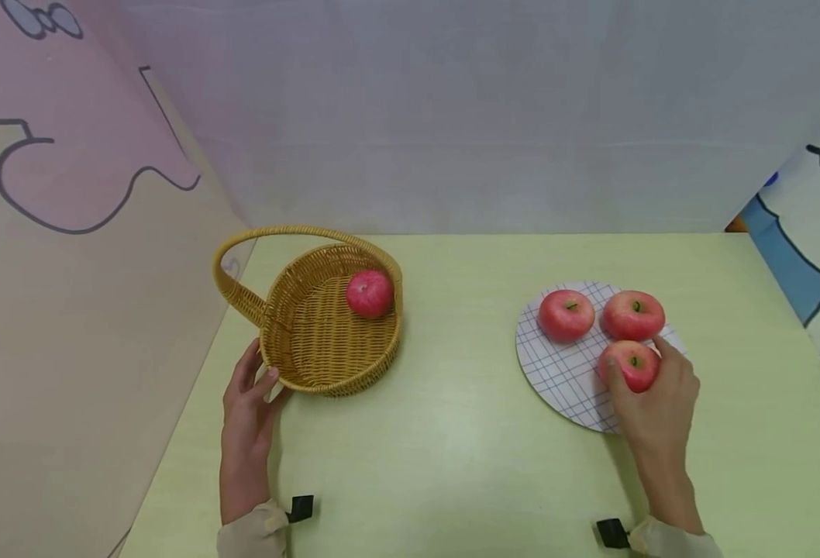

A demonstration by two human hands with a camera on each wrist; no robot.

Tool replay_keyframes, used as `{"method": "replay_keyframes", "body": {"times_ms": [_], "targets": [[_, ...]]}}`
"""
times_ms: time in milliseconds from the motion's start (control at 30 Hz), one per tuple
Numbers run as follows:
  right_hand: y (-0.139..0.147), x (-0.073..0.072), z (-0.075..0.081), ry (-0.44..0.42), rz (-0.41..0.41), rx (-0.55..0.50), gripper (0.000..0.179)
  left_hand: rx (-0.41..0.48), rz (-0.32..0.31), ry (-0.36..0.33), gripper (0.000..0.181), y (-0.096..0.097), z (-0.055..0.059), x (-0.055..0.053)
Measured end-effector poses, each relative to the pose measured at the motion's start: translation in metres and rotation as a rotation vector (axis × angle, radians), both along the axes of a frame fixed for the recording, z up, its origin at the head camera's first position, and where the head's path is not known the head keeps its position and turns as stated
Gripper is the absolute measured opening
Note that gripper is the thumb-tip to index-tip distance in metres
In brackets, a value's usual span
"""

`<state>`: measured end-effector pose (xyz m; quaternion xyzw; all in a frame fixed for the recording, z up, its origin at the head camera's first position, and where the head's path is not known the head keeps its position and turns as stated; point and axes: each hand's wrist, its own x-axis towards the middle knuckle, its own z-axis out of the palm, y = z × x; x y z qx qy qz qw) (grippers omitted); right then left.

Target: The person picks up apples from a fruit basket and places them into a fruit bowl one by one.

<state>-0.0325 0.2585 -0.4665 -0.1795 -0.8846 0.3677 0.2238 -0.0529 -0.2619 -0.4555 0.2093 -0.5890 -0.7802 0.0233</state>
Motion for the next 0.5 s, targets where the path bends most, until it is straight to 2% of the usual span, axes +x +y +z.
{"method": "replay_keyframes", "body": {"times_ms": [167, 300, 500], "targets": [[-0.0004, -0.0002, -0.0003, 0.106, -0.009, -0.01, 0.072, 0.002, 0.0, 0.004, 0.061, -0.0009, -0.0006, 0.0], [0.0011, -0.0012, -0.0029, 0.229, 0.004, -0.022, 0.068, -0.001, 0.003, 0.004, 0.061, -0.0007, -0.0009, 0.0001], [0.0011, -0.0021, -0.0022, 0.445, 0.13, -0.058, 0.064, -0.016, 0.009, 0.0, 0.061, -0.0001, -0.0017, 0.0001]]}}
